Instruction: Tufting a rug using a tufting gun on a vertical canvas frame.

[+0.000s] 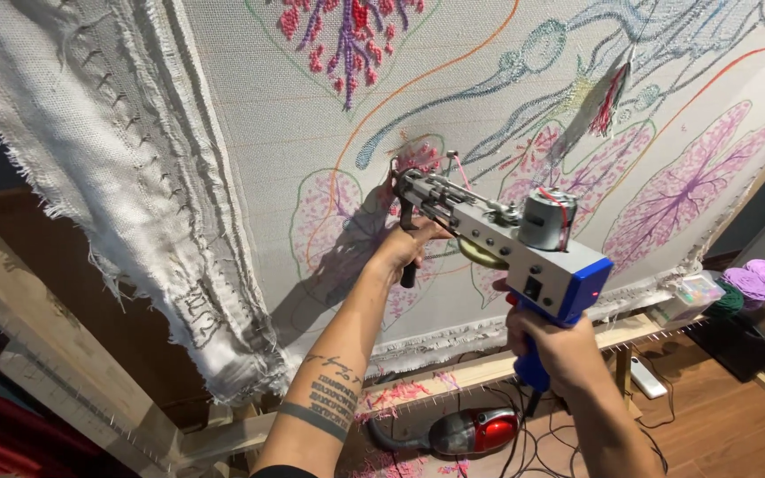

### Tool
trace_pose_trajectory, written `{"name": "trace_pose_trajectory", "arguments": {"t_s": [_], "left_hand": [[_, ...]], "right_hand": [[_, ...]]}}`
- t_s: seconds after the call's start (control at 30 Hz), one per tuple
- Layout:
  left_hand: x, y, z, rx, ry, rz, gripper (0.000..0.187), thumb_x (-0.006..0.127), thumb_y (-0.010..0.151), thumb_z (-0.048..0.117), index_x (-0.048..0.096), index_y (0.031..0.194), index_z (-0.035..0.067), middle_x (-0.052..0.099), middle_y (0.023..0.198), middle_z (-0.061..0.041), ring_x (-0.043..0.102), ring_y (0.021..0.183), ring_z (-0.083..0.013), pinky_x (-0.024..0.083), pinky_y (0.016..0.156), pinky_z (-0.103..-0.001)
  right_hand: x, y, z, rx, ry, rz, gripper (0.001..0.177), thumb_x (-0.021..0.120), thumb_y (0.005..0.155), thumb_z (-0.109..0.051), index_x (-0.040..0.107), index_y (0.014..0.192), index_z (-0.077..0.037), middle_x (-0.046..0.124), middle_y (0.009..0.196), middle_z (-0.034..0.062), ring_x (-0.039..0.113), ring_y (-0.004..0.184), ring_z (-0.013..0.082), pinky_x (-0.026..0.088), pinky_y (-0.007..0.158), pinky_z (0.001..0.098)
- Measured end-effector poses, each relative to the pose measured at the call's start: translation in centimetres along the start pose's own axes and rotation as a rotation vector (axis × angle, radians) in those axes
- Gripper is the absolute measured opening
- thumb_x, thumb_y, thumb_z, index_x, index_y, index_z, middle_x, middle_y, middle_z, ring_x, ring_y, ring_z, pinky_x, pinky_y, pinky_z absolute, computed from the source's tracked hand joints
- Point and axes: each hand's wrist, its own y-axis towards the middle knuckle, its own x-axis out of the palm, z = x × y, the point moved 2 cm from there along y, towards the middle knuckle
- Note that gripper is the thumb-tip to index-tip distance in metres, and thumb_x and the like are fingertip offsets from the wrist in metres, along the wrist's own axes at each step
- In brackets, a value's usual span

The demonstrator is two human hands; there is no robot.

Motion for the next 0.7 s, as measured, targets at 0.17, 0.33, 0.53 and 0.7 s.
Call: {"name": "trace_pose_trajectory", "arguments": {"t_s": [0.17,0.33,0.53,0.7], "left_hand": [[2.7,-2.0,0.0,-0.106,-0.005,-0.133,0.043,0.058,0.078,0.036,0.059,0.111,0.008,0.06,0.121,-0.005,0.055,0.053,-0.0053,0.035,0.039,-0.015],[5.6,-3.5,-0.2,0.04,-0.126,-0.491,0.05,0.066,0.075,0.034,0.056,0.112,0.002,0.063,0.112,-0.013,0.059,0.053,-0.0103,0.037,0.04,-0.013],[7.7,-5.2,0.3,0.051,-0.145,-0.515,0.044,0.063,0.08,0.025,0.054,0.116,0.001,0.066,0.1,-0.013,0.05,0.047,-0.0049,0.041,0.045,-0.016],[8.4,-4.4,-1.2,0.058,-0.164,-0.521,0.039,0.065,0.079,0.021,0.057,0.111,-0.001,0.064,0.098,-0.012,0.057,0.06,-0.0114,0.042,0.048,-0.018]], "right_hand": [[-4.5,-0.8,-0.2,-0.038,0.117,-0.073,0.044,0.054,0.06,0.014,0.058,0.104,0.008,0.052,0.064,0.0122,0.043,0.041,0.0156,0.034,0.036,0.0247],[-8.1,-2.3,-1.1,-0.08,0.095,-0.164,0.051,0.052,0.059,0.009,0.057,0.109,0.01,0.053,0.062,0.012,0.046,0.042,0.0152,0.04,0.035,0.0265],[-11.1,-2.9,-0.2,-0.095,0.044,-0.097,0.037,0.05,0.058,0.007,0.054,0.094,0.013,0.051,0.055,0.0167,0.044,0.038,0.0201,0.036,0.034,0.0295],[-9.9,-4.4,-2.6,-0.156,0.034,-0.154,0.05,0.048,0.051,0.009,0.06,0.1,0.01,0.05,0.051,0.0133,0.041,0.036,0.0164,0.033,0.031,0.0255]]}}
